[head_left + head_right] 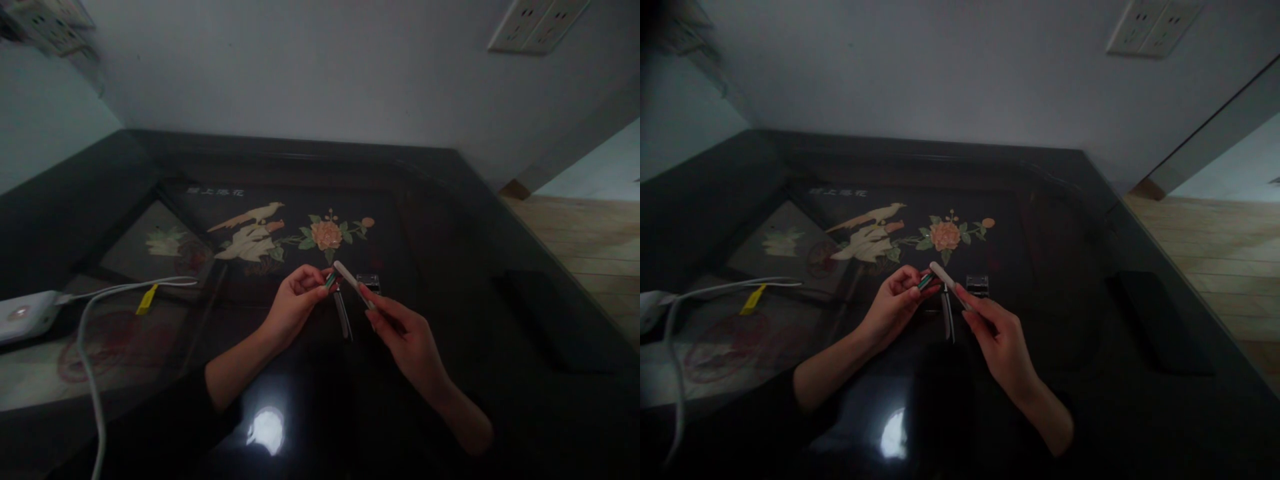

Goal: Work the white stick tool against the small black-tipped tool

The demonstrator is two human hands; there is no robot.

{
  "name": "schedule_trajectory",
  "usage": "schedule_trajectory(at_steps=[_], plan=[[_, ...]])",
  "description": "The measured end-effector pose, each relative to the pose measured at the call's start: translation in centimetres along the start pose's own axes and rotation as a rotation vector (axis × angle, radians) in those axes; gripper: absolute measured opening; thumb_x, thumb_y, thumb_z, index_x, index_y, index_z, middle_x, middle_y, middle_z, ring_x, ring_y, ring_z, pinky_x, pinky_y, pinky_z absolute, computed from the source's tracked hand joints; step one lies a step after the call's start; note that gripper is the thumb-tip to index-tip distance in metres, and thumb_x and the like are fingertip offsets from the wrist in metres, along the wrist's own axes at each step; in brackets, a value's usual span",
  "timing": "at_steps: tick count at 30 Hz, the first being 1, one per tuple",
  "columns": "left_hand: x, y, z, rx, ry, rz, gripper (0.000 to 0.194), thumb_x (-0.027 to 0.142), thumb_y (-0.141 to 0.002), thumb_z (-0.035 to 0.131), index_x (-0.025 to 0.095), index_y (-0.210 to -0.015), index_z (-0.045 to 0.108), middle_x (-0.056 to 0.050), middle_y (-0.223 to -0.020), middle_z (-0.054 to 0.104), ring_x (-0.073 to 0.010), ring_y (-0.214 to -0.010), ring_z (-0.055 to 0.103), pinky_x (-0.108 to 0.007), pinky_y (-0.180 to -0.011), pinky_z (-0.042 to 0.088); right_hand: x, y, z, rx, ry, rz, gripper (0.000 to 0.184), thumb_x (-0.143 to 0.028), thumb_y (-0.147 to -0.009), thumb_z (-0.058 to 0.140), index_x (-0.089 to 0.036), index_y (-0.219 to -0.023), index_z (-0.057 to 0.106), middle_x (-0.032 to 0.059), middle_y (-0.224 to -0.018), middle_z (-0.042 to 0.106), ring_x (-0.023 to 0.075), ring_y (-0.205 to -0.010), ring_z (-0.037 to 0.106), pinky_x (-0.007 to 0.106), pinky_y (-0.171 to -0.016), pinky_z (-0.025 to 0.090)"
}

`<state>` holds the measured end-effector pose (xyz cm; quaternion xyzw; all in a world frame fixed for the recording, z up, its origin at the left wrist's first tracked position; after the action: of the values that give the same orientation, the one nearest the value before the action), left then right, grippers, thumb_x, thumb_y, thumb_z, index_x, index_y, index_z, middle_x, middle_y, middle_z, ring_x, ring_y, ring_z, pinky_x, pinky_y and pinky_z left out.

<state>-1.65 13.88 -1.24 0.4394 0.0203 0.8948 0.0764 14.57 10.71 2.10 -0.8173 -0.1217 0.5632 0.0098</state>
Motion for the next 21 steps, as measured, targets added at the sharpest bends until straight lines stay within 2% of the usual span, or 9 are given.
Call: schedule_trajectory(at_steps=[3, 7, 12, 18, 21], plan=[[0.1, 0.0, -0.1, 0.002, -0.012, 0.008, 0.031, 0.026, -0.06, 0.086, 0.016, -0.07, 0.059, -0.004, -0.09, 0.074, -0.0181, -0.092, 0.069, -0.031, -0.09, 0.05, -0.5, 0.3, 0.3, -0.017, 0.044, -0.05, 0.035, -0.023, -0.091, 0.055, -0.029, -0.124, 0.065, 0.0061, -0.116, 0.072, 0.0211, -0.095, 0.069, 0.035, -0.081, 0.058], [0.1, -0.1, -0.2, 0.011, -0.005, 0.013, 0.029, 0.024, -0.061, 0.085, 0.017, -0.072, 0.059, -0.005, -0.095, 0.075, -0.0191, -0.099, 0.068, -0.031, -0.094, 0.047, -1.3, 0.8, 1.2, -0.078, 0.004, -0.091, 0.035, -0.02, -0.09, 0.056, -0.029, -0.124, 0.065, 0.0053, -0.117, 0.072, 0.0215, -0.102, 0.068, 0.035, -0.085, 0.057], [0.1, -0.1, 0.0, -0.005, -0.001, 0.011, 0.03, 0.024, -0.06, 0.086, 0.017, -0.071, 0.059, -0.004, -0.093, 0.075, -0.0193, -0.099, 0.068, -0.032, -0.095, 0.047, -0.8, 0.5, 1.2, -0.092, -0.074, -0.016, 0.033, -0.022, -0.089, 0.058, -0.029, -0.12, 0.067, 0.004, -0.12, 0.07, 0.0224, -0.106, 0.068, 0.039, -0.091, 0.056], [-0.1, -0.1, 0.0, -0.004, 0.003, -0.005, 0.033, 0.026, -0.057, 0.088, 0.016, -0.07, 0.059, -0.002, -0.088, 0.073, -0.0138, -0.083, 0.068, -0.026, -0.084, 0.051, -0.1, -0.2, 0.0, -0.009, -0.053, 0.02, 0.034, -0.021, -0.089, 0.058, -0.03, -0.121, 0.066, 0.0031, -0.123, 0.068, 0.0227, -0.11, 0.066, 0.042, -0.096, 0.053], [-0.1, -0.1, 0.0, -0.003, 0.004, 0.001, 0.032, 0.025, -0.058, 0.087, 0.016, -0.071, 0.059, -0.002, -0.088, 0.073, -0.0142, -0.081, 0.068, -0.027, -0.083, 0.051, -0.2, -0.1, -0.1, -0.001, -0.009, 0.002, 0.034, -0.021, -0.09, 0.057, -0.03, -0.122, 0.066, 0.0034, -0.123, 0.069, 0.0224, -0.109, 0.067, 0.04, -0.093, 0.055]])
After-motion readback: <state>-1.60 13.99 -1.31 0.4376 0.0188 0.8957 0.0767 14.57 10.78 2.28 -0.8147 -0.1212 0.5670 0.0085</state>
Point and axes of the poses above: each hand's wrist, its own y-axis away from the middle knuckle, its own z-axis out of the palm, x = y × z, the point moved 10 cm from there along -y, towards the middle knuckle
